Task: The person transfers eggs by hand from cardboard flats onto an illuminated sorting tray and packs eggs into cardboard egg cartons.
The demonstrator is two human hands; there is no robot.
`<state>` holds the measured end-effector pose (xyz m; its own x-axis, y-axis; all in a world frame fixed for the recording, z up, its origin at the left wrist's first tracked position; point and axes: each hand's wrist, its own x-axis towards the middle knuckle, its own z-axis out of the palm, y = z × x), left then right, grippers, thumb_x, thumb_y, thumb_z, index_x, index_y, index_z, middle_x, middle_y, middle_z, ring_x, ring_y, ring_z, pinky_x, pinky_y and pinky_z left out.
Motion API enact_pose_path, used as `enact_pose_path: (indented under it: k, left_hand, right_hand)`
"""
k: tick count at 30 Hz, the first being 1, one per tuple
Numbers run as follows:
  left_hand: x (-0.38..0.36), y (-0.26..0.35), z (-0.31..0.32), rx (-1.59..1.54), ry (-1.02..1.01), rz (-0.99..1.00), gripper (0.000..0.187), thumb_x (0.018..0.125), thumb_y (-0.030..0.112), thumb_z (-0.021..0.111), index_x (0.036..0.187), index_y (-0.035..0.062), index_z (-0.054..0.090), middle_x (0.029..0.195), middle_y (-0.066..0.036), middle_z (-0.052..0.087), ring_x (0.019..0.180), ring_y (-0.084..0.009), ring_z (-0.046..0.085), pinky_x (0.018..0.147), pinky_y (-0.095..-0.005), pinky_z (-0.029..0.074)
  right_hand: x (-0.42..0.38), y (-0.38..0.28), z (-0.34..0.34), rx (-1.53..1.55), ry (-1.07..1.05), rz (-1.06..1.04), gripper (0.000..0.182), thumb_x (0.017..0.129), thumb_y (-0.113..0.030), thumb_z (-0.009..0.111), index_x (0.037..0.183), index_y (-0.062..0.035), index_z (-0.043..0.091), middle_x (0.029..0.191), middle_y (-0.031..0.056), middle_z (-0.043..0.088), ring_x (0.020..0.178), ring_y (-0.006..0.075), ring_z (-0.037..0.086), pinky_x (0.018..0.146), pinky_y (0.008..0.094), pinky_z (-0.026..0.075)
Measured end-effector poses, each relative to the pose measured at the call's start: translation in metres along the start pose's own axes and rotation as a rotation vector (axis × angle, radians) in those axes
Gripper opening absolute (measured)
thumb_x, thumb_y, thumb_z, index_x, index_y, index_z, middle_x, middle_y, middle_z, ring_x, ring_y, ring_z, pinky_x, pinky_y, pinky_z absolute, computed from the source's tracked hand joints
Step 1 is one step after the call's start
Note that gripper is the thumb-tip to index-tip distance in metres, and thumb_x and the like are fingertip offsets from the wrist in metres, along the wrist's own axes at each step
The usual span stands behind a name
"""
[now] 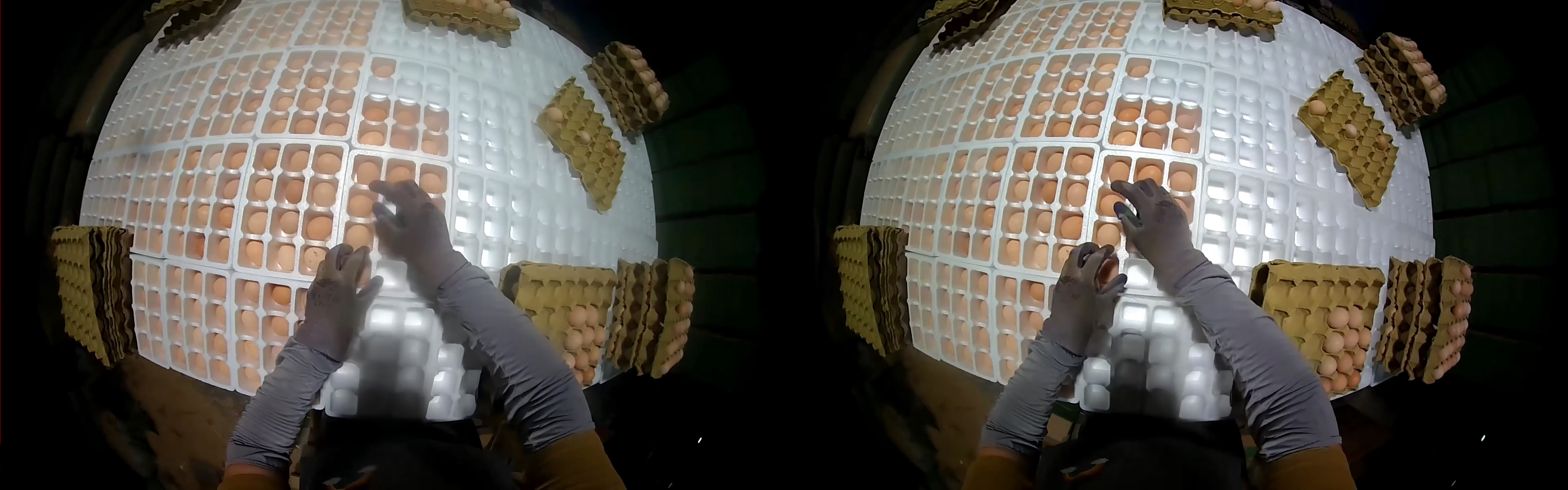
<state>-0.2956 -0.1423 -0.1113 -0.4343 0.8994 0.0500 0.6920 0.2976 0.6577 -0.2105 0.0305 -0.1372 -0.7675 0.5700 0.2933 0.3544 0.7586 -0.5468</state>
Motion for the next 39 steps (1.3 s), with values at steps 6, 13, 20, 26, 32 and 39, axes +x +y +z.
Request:
enact_pose_path:
  k: [6,13,20,26,32,39]
  left_hand:
    - [0.01,0.029,0.06,-0.436,0.232,-0.011,0.033,0.083,0.0,0.068,0.114,-0.0004,0.057,0.124,-0.02,0.056,0.121,-0.0385,0.054,0.101,-0.0438,0.047]
    - [0.021,0.028,0.09,0.166,0.213,0.185,0.057,0.095,0.02,0.06,0.148,0.0064,0.043,0.149,-0.017,0.043,0.145,-0.0367,0.031,0.123,-0.0547,0.02]
    - [-0.034,0.174,0.064,-0.223,-0.007,0.427,0.035,0.084,0.004,0.07,0.119,0.0006,0.066,0.119,-0.019,0.063,0.118,-0.038,0.057,0.103,-0.045,0.046]
    - [-0.03,0.292,0.159,-0.036,-0.175,0.576,0.034,0.087,0.016,0.072,0.12,0.0079,0.066,0.113,-0.012,0.069,0.121,-0.0354,0.058,0.109,-0.048,0.042]
    - [-0.02,0.309,0.199,0.076,-0.191,0.537,0.042,0.089,0.021,0.071,0.127,0.0065,0.062,0.115,-0.014,0.067,0.119,-0.0359,0.058,0.109,-0.0448,0.043]
    - [-0.023,0.306,0.146,-1.285,-0.562,-0.609,0.036,0.098,0.04,0.06,0.109,0.0056,0.065,0.102,-0.008,0.062,0.088,-0.0187,0.065,0.084,-0.0318,0.054]
  right_hand:
    - [0.018,-0.011,-0.016,0.859,0.206,0.503,0.046,0.095,0.004,0.045,0.138,-0.0091,0.057,0.118,0.0069,0.064,0.104,0.014,0.059,0.088,0.0275,0.049]
    - [-0.124,-0.082,-0.145,0.897,0.051,0.493,0.034,0.1,-0.007,0.055,0.134,-0.0064,0.059,0.116,0.0096,0.067,0.109,0.0187,0.064,0.096,0.0323,0.05]
    - [-0.29,-0.002,-0.286,0.089,0.125,0.405,0.029,0.085,-0.009,0.074,0.113,-0.0097,0.068,0.112,0.0087,0.069,0.106,0.0287,0.065,0.089,0.0385,0.054]
    - [-0.293,0.128,-0.343,-0.247,-0.119,0.175,0.039,0.088,-0.019,0.07,0.127,-0.0131,0.064,0.126,0.012,0.064,0.128,0.0343,0.051,0.111,0.0464,0.039]
    - [-0.294,0.147,-0.362,0.613,0.003,0.578,0.038,0.097,-0.019,0.061,0.134,-0.0091,0.058,0.135,0.0129,0.058,0.122,0.0268,0.058,0.105,0.0403,0.049]
    - [-0.263,0.113,-0.392,-0.039,-0.679,0.396,0.039,0.092,-0.034,0.069,0.119,-0.0065,0.064,0.115,0.0095,0.066,0.102,0.024,0.067,0.087,0.0374,0.055]
